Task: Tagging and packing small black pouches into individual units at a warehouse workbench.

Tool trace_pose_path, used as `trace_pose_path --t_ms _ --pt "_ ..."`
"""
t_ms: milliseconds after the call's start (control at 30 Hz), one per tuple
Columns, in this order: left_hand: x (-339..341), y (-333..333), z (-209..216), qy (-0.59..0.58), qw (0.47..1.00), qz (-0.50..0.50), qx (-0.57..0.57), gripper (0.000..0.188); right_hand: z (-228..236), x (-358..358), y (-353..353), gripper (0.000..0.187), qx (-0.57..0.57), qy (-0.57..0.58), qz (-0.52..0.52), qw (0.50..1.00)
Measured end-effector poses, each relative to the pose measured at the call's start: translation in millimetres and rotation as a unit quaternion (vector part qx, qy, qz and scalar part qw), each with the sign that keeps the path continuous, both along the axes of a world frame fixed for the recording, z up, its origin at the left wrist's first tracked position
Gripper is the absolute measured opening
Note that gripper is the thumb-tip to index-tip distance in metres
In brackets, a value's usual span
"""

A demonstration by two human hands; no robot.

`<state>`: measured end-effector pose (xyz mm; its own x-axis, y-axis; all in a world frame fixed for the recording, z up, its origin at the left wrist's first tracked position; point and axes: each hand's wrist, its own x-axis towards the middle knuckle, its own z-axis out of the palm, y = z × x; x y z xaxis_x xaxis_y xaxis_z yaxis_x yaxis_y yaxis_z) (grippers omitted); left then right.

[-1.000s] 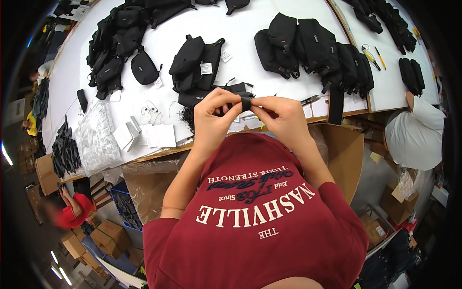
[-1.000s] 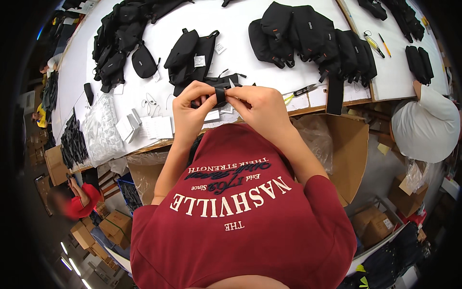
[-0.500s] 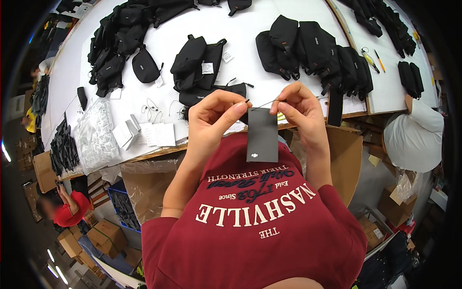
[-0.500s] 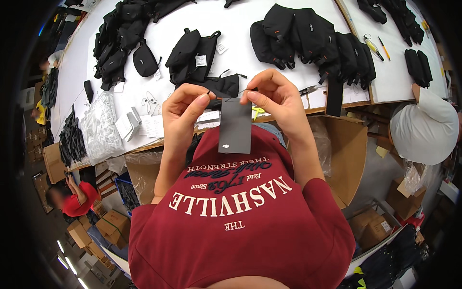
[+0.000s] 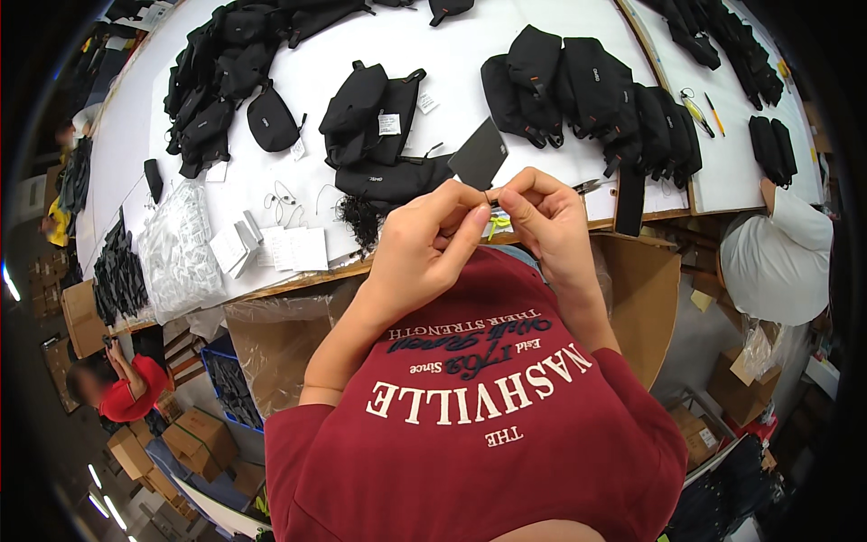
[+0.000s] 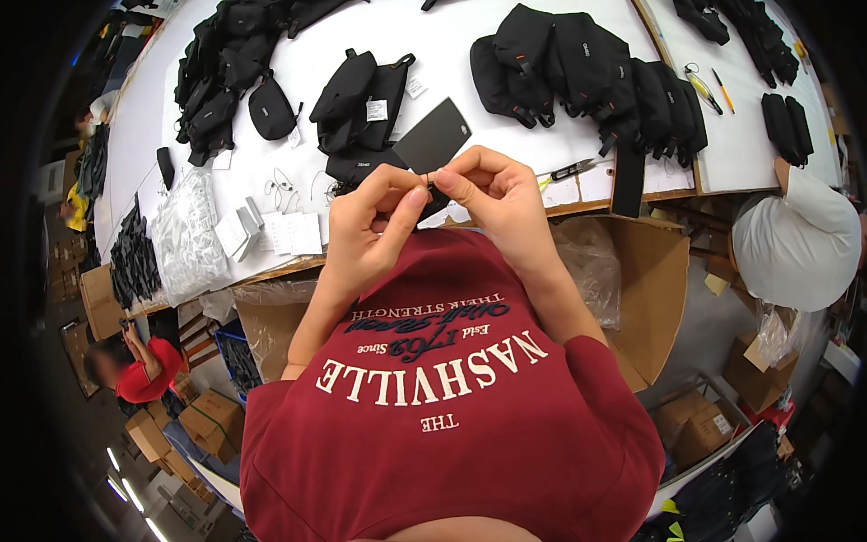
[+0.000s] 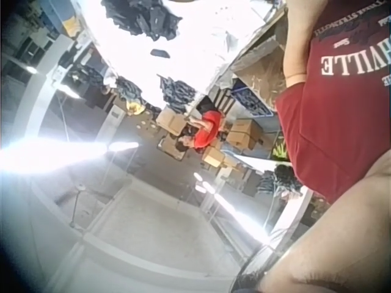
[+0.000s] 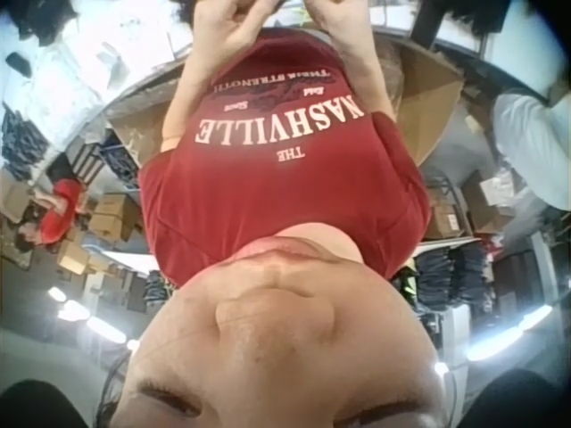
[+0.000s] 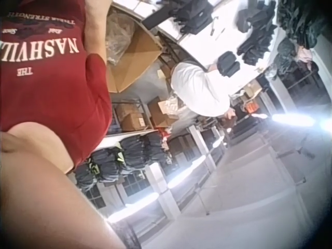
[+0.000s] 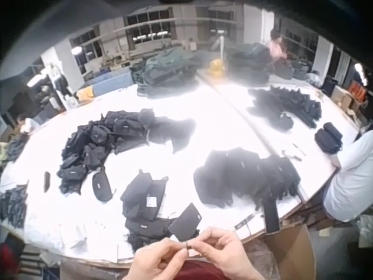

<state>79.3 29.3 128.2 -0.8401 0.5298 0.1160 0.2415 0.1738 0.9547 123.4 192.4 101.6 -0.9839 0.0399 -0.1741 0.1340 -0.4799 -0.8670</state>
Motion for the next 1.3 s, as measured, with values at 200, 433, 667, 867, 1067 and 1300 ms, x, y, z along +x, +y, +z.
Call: trace_pose_path --t_ms 200,433,667,867,1067,1300 --pt "1 0 5 -0.002 1.0 0.005 -0.023 0.005 -2 1 6 0.011 -0.031 -0.029 0.03 0.999" --pt "-5 2 -12 0.045 0.999 0.001 0.005 0.017 -7 1 0 0.009 0.201 0.074 -0.046 0.976" --pt "-23 -12 -15 -0.111 0.989 -0.057 0.073 0.045 22 4 -6 0.006 0.062 0.094 0.085 0.99" --pt "-49 -22 -48 -0.247 0.942 -0.217 0.063 0.021 36 -6 -5 0.014 -0.118 0.098 0.158 0.976" --pt "-50 -36 -40 -0.365 0.87 -0.329 0.04 0.037 35 -19 4 0.019 -0.138 0.114 0.118 0.977" --pt "-54 -38 -55 -0.312 0.879 -0.353 -0.079 0.063 30 -24 1 0.024 -0.216 0.086 0.136 0.963"
